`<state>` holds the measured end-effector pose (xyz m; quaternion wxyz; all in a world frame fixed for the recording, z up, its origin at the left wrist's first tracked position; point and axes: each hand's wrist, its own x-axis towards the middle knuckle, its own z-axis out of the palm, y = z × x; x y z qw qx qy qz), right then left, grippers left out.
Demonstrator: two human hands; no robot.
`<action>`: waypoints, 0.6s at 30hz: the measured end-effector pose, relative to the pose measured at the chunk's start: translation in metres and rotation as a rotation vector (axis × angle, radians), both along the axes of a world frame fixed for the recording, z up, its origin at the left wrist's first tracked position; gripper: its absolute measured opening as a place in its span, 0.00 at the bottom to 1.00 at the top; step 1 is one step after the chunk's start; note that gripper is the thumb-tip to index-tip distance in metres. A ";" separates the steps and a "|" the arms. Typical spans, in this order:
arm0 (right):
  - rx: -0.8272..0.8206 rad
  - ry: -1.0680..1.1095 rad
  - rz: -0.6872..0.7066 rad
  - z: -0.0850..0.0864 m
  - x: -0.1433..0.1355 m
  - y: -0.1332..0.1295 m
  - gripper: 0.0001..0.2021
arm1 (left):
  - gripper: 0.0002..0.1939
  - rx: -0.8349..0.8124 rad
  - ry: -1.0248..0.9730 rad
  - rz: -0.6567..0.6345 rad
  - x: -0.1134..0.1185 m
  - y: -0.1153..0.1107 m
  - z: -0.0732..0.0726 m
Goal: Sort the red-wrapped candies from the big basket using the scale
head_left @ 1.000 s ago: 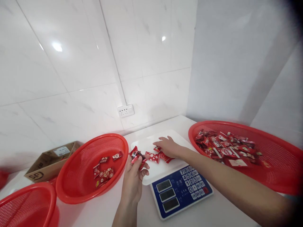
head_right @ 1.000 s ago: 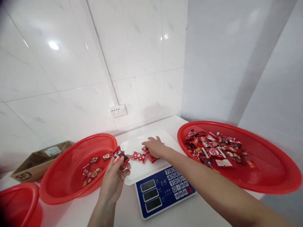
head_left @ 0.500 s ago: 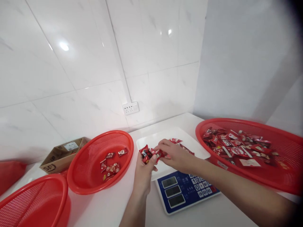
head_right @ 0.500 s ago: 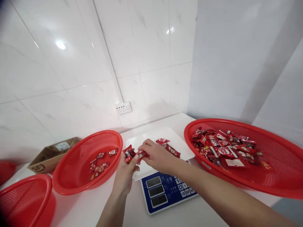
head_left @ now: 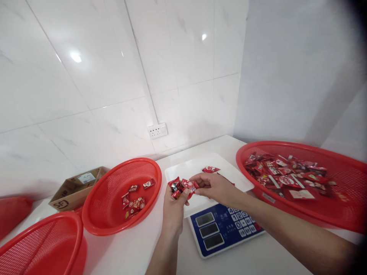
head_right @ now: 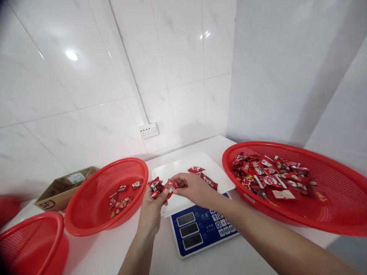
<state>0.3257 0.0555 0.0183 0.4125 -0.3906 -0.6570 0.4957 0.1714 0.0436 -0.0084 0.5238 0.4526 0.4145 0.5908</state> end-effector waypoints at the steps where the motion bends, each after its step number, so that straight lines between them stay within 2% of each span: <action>1: -0.014 0.010 0.001 0.000 0.000 0.000 0.14 | 0.17 -0.001 0.009 0.001 0.000 0.000 0.000; 8: 0.019 -0.020 -0.035 -0.005 0.002 0.005 0.12 | 0.14 -0.023 0.037 -0.015 0.000 -0.001 0.002; 14: 0.106 -0.281 -0.295 -0.010 0.012 0.015 0.18 | 0.08 -0.044 0.038 0.003 -0.006 0.003 0.002; 18: 0.254 -0.407 -0.382 -0.005 0.017 0.009 0.21 | 0.08 -0.049 0.060 -0.045 -0.005 0.000 0.008</action>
